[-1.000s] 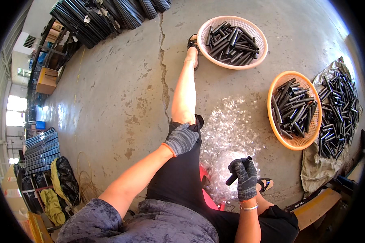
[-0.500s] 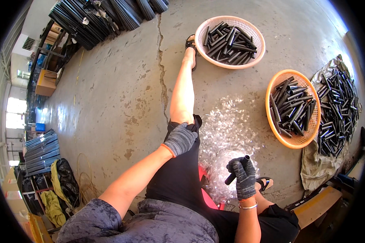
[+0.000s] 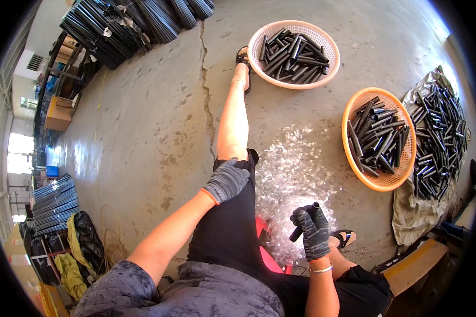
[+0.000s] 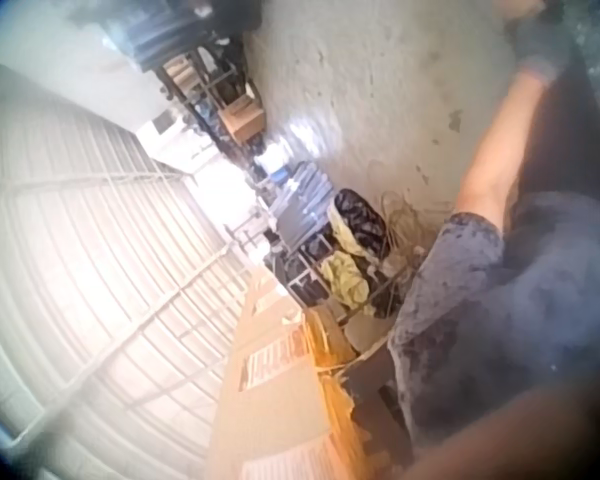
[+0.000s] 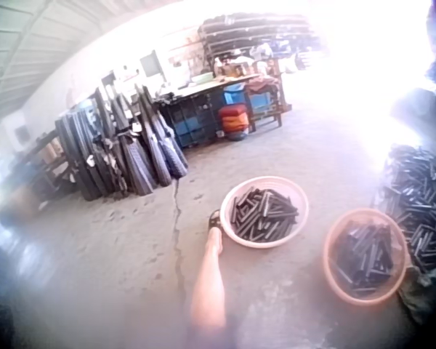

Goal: The person picks up metal tubes from one basket, examines them, and places them into another basket or onto a pile on the floor while sitting in an industrial workspace.

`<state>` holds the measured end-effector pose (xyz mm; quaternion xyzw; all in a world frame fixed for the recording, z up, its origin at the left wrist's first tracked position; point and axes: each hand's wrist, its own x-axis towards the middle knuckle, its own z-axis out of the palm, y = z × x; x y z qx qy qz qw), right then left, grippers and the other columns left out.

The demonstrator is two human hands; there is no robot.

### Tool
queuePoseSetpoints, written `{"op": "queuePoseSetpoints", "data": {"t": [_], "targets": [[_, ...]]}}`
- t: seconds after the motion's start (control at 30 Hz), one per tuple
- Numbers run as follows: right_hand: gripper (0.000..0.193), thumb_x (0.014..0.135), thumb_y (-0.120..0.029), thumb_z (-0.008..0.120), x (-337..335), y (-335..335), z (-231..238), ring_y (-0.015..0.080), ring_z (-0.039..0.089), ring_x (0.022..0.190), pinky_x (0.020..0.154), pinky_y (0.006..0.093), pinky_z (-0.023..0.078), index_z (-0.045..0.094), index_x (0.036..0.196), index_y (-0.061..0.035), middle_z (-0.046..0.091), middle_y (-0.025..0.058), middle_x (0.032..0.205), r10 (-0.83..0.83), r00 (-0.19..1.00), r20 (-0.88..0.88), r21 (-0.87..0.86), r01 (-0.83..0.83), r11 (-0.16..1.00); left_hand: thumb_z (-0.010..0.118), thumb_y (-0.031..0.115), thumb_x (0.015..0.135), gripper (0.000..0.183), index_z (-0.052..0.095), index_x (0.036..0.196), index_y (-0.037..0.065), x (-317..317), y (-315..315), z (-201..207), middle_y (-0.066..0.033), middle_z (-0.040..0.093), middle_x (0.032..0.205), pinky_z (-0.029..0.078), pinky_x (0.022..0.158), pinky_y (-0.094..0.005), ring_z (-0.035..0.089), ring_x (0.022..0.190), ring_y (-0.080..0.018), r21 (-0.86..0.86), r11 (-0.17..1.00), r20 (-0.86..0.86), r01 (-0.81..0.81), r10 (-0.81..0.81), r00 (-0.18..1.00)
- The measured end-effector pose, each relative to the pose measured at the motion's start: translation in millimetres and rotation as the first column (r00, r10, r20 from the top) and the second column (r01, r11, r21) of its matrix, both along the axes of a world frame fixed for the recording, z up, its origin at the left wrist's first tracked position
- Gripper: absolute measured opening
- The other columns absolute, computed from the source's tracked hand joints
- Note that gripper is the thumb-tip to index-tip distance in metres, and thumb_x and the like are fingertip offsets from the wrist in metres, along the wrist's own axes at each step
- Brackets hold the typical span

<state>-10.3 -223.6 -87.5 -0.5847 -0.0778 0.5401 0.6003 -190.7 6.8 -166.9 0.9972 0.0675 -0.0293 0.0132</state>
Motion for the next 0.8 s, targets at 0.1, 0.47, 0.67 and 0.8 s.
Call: {"op": "queuePoseSetpoints", "data": {"t": [0.1,0.47,0.67,0.8], "targets": [[0.020,0.089,-0.020,0.055,2.3,-2.4,-2.2,0.0191,0.056,0.046,0.041,0.0261,0.046,0.054,0.086,-0.0009,0.058,0.0095,0.074,-0.014,1.000,-0.015,0.006,0.014,1.000,0.048,0.019,0.082,0.015,0.058,0.078,0.009,13.2,23.0,0.4,-0.0096,0.059,0.066,0.046,0.072,-0.0394,0.058,0.062,-0.0288,-0.257,0.906,-0.103,-0.336,0.320,0.942],[0.009,0.086,-0.010,0.057,9.2,-5.0,-4.2,0.0134,0.050,0.046,0.040,0.0244,0.039,0.055,0.092,-0.0031,0.060,0.0075,0.077,-0.016,1.000,0.018,-0.066,0.017,0.998,0.057,0.029,0.078,0.025,0.065,0.079,0.005,99.8,191.4,-65.9,-0.0178,0.062,0.081,0.046,0.070,-0.0412,0.060,0.075,-0.0331,-0.299,0.738,-0.161,-0.605,0.586,0.794],[0.010,0.087,-0.011,0.056,22.6,-6.4,1.8,0.0156,0.053,0.046,0.043,0.0246,0.042,0.055,0.092,-0.0025,0.060,0.0086,0.078,-0.065,0.998,0.001,-0.039,0.065,0.997,0.068,0.023,0.074,0.022,0.062,0.079,0.003,27.6,194.6,-37.2,-0.0094,0.061,0.069,0.045,0.060,-0.0330,0.054,0.060,-0.0198,-0.562,0.317,-0.197,-0.764,0.846,0.496],[0.018,0.089,-0.019,0.055,22.2,-5.4,-2.3,0.0205,0.057,0.047,0.044,0.0262,0.046,0.055,0.091,-0.0010,0.059,0.0106,0.079,-0.061,0.998,-0.002,-0.014,0.061,0.998,0.069,0.023,0.079,0.021,0.062,0.089,0.006,-39.4,151.1,-65.0,-0.0014,0.060,0.074,0.044,0.059,-0.0260,0.053,0.066,-0.0127,-0.930,-0.194,-0.323,-0.313,0.840,0.436]]}}
